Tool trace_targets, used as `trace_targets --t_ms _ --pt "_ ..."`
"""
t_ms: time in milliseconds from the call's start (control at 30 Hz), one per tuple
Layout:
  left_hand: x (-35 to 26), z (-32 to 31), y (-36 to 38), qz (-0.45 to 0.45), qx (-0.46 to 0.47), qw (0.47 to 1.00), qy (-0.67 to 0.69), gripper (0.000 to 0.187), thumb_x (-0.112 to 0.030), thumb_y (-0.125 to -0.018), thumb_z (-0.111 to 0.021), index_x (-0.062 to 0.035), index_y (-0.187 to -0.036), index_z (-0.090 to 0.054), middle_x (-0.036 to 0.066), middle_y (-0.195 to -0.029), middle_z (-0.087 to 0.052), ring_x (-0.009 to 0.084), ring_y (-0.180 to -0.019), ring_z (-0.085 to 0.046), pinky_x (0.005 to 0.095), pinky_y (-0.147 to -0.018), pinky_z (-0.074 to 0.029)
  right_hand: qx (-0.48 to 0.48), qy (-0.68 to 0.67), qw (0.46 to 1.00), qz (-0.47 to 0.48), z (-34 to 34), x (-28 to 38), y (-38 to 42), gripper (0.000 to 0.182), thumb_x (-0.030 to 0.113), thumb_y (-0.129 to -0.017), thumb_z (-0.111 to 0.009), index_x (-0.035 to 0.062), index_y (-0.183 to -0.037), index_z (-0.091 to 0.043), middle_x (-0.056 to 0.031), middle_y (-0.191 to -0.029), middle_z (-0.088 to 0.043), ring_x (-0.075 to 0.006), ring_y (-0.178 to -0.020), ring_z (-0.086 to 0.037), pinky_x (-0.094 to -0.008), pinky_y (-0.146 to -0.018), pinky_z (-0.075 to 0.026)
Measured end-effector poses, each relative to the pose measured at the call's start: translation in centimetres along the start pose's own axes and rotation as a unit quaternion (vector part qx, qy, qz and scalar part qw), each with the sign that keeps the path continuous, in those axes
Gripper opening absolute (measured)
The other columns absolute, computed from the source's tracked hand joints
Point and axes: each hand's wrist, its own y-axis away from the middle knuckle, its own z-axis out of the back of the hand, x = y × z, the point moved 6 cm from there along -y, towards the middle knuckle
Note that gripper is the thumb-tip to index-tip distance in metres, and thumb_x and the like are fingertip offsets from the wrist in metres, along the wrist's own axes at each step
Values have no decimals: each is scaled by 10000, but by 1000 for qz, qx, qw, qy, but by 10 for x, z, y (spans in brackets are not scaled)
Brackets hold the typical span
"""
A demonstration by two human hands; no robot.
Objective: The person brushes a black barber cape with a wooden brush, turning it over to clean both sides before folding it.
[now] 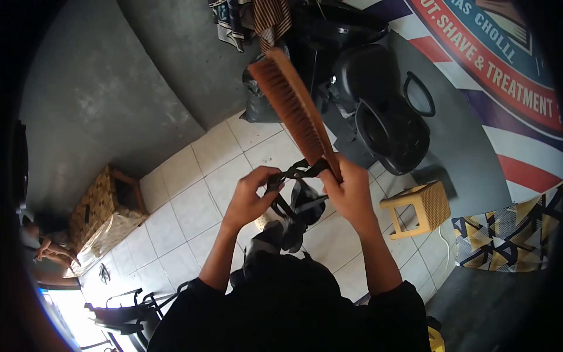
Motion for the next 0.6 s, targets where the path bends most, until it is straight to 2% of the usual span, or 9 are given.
trace_targets --t_ms 33,167,233,300,367,500,567,600 --pt "3 9 -15 -37 -25 999 -4 241 15 -722 -634 11 -953 -566 114 -817 -594 187 -706 -597 277 -643 -471 -4 25 1000 8 1 4 -14 132 12 -768 -561 -24 -895 -570 -68 -580 -557 -97 -468 -519 -236 -455 -406" --pt "7 44 -58 -33 -15 999 -26 310 54 -671 -637 7 -971 -577 116 -853 -603 212 -761 -615 275 -698 -482 0 79 996 47 -11 1 -69 166 9 -725 -595 -27 -888 -600 -83 -562 -535 -92 -468 -492 -242 -456 -387" --pt "21 60 -71 -3 -12 1000 -21 334 66 -655 -639 6 -978 -583 114 -860 -613 208 -789 -622 278 -729 -485 26 89 995 40 -26 -13 -92 208 7 -691 -624 -33 -895 -618 -95 -571 -535 -83 -472 -471 -240 -453 -373" --pt "40 71 -81 32 -10 999 -6 333 65 -649 -646 4 -972 -591 113 -866 -623 204 -805 -627 288 -750 -484 28 78 996 28 -45 -18 -110 204 -11 -697 -617 -38 -899 -630 -84 -582 -559 -71 -494 -506 -225 -464 -394" --pt "56 82 -93 53 -32 998 -25 321 61 -652 -648 0 -963 -595 111 -866 -628 200 -818 -628 294 -769 -482 21 -3 999 -38 -60 -21 -123 146 -27 -725 -588 -57 -864 -620 -51 -581 -569 -59 -511 -540 -198 -467 -415" --pt "75 96 -127 39 -44 996 -66 313 59 -656 -642 -10 -959 -600 116 -858 -625 218 -810 -624 294 -741 -474 51 -12 996 -66 -72 -34 -169 191 -26 -733 -587 -51 -919 -622 -57 -610 -592 -72 -555 -584 -190 -499 -445" --pt "81 105 -144 50 -60 995 -68 320 73 -647 -630 -12 -955 -603 122 -865 -621 230 -811 -620 293 -733 -468 54 -4 998 -20 -80 -36 -199 189 -18 -736 -592 -52 -919 -620 -70 -623 -602 -73 -549 -583 -192 -492 -443" --pt "85 110 -153 57 -75 993 -77 325 81 -644 -620 -11 -955 -603 122 -873 -619 232 -814 -619 293 -738 -467 51 0 999 -17 -85 -38 -214 194 -14 -722 -603 -42 -913 -620 -105 -643 -607 -112 -554 -595 -222 -508 -449"
